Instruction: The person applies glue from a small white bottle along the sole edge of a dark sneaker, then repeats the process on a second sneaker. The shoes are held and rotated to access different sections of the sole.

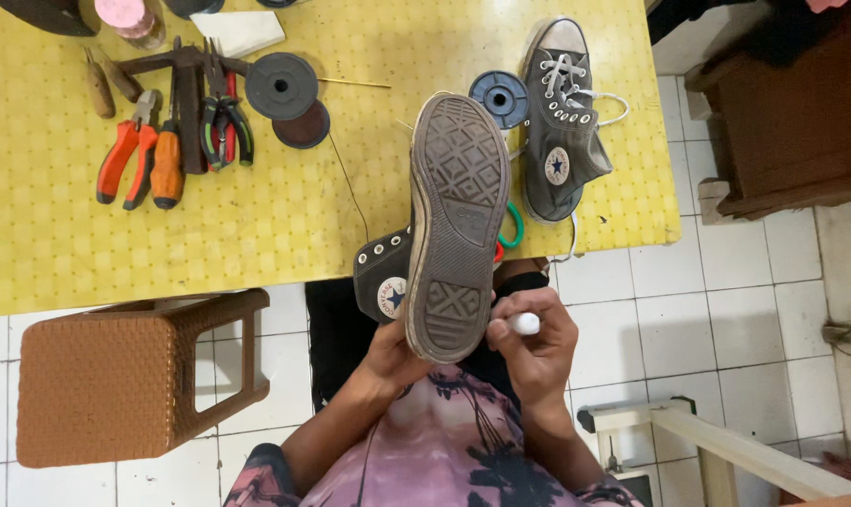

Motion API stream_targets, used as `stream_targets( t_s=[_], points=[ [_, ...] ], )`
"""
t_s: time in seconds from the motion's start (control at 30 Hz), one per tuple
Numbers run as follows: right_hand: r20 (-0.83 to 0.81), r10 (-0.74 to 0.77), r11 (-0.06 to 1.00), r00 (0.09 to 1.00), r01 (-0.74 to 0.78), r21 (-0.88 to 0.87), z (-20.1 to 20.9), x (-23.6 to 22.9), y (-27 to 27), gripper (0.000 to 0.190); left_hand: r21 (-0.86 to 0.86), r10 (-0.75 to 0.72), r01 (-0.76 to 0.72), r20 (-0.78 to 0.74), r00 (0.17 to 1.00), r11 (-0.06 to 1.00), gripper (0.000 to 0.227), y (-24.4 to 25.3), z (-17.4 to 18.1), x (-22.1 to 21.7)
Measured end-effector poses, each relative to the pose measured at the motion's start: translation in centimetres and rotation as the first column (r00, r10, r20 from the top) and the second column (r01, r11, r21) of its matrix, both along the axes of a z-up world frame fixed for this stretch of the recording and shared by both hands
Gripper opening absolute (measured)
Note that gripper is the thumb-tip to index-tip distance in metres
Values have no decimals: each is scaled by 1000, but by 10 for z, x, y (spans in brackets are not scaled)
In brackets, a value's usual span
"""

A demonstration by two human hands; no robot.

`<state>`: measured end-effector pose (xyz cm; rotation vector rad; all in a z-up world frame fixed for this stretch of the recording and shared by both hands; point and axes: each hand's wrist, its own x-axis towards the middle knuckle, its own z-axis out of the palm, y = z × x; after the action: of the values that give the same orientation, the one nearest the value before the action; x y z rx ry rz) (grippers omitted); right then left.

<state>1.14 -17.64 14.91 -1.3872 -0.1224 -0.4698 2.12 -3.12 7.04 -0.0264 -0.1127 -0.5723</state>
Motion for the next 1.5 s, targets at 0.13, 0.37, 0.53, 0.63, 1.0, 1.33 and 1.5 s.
stream_targets(
  t_s=[0.13, 0.37, 0.53, 0.63, 1.0, 1.33, 1.5],
  points=[
    [1, -17, 995, 1000, 17, -101, 2, -4, -2, 22, 96, 68, -68, -3, 998, 993, 61, -9, 1, 0],
    [159, 23, 965, 987, 19, -261, 14, 7, 5, 53, 215, 159, -171, 73, 985, 961, 61, -15, -33, 5],
    [173, 73, 968, 982, -27, -251, 36, 15, 9, 40, 185, 170, -185, 94, 981, 965, 71, -14, -5, 6],
    [172, 76, 964, 982, -29, -264, 45, 16, 9, 34, 390, 10, -191, 421, 907, 901, 78, -6, 35, 18],
    [187, 91, 983, 978, -59, -174, 9, -2, 7, 47, -437, -141, 56, -164, 976, 898, 78, -18, -1, 12],
    [260, 35, 999, 965, -23, -48, -6, -5, 9, 32, -870, -617, -54, -390, 684, 489, 55, 5, -44, -19],
    [76, 3, 1000, 997, -5, 27, -29, -17, 2, 62, -936, -870, -309, -287, 401, 167, 41, 8, -64, -27]
  ],
)
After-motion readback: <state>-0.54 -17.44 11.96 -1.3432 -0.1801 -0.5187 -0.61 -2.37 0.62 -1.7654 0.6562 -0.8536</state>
